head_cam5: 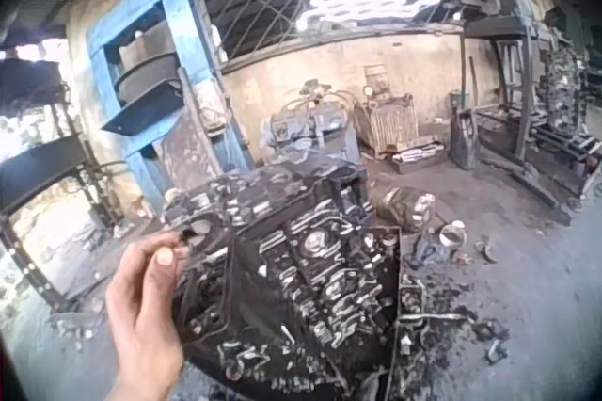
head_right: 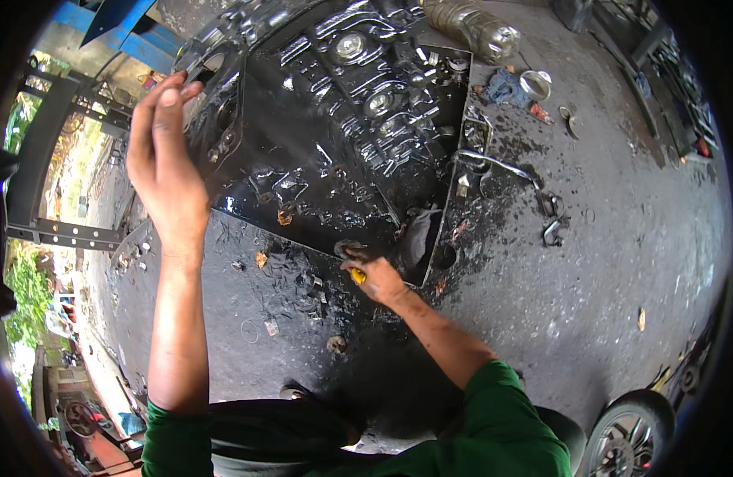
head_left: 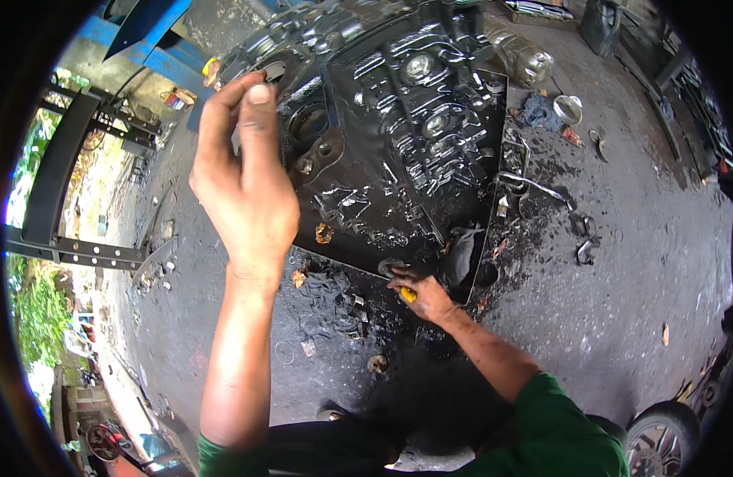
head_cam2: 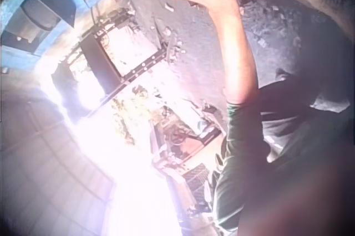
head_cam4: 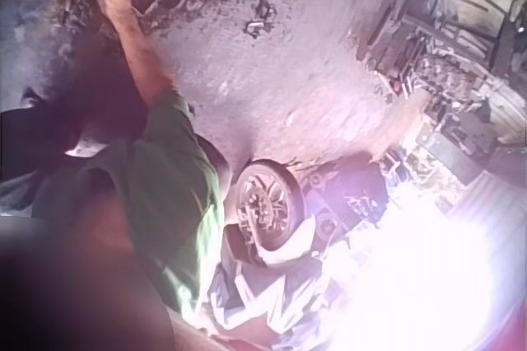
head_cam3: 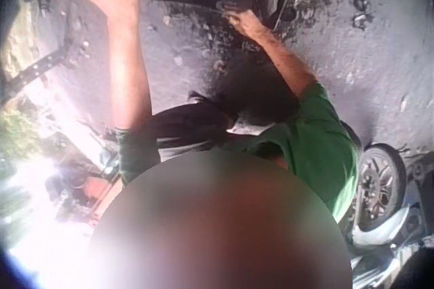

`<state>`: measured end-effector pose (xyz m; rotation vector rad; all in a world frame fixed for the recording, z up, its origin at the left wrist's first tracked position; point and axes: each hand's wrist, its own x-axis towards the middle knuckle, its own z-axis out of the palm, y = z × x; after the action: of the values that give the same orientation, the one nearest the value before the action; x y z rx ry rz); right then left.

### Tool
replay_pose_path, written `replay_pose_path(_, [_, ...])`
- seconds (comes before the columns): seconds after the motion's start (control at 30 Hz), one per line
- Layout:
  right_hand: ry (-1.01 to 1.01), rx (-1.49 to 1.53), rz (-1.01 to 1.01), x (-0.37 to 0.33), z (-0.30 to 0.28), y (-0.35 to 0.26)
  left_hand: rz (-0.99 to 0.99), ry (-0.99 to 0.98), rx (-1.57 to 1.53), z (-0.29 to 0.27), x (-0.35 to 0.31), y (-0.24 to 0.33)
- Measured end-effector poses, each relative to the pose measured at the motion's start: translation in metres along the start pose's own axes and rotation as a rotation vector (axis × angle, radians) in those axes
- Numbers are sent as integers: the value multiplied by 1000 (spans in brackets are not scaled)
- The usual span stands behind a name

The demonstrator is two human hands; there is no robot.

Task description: The person cleans a large black engine component by hand, scrubbing its surface with a dark cloth and later using a yellow-handled scraper to remove residue. The person repeatedly wipes and scrapes different areas of the part while it rests on a metal tray in a workshop.

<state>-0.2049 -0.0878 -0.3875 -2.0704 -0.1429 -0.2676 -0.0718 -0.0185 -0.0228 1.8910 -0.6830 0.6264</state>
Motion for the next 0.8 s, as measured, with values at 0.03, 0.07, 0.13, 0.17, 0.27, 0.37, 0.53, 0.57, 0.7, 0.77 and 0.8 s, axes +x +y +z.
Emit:
replay_pose_path(0.03, [-6, 9, -34, 2, 10, 4, 77, 13, -137, 3, -1, -6])
replay_pose_path(0.07, [125, -67, -213, 10, 23, 6, 125, 32, -129, 3, 1, -9])
replay_pose_path(0.13, [-281, -100, -4, 33, 43, 3, 57, 86, -190, 5, 3, -12])
replay_pose_path(0.17, [-439, -182, 134, 50, 54, -2, 100, 30, -182, 4, 3, -11])
replay_pose_path(0.27, [-425, -270, 211, 87, 80, -30, 96, -61, -22, 1, 6, -5])
replay_pose_path(0.37, [-338, -254, 247, 95, 78, -47, -6, -126, 61, -4, 5, -1])
replay_pose_path(0.53, [-448, -239, 423, 79, -6, -12, -39, -229, 157, -8, 4, 1])
replay_pose_path(0.57, [-406, -276, 480, 77, -28, -5, -64, -257, 191, -10, 7, 0])
replay_pose_path(0.7, [240, -1, 787, 57, -122, 18, -139, -306, 344, -24, 38, -13])
replay_pose_path(0.77, [491, 228, 615, 67, -144, 20, -184, -343, 390, -27, 58, -31])
replay_pose_path(0.8, [638, 298, 514, 74, -147, 20, -256, -388, 367, -27, 67, -42])
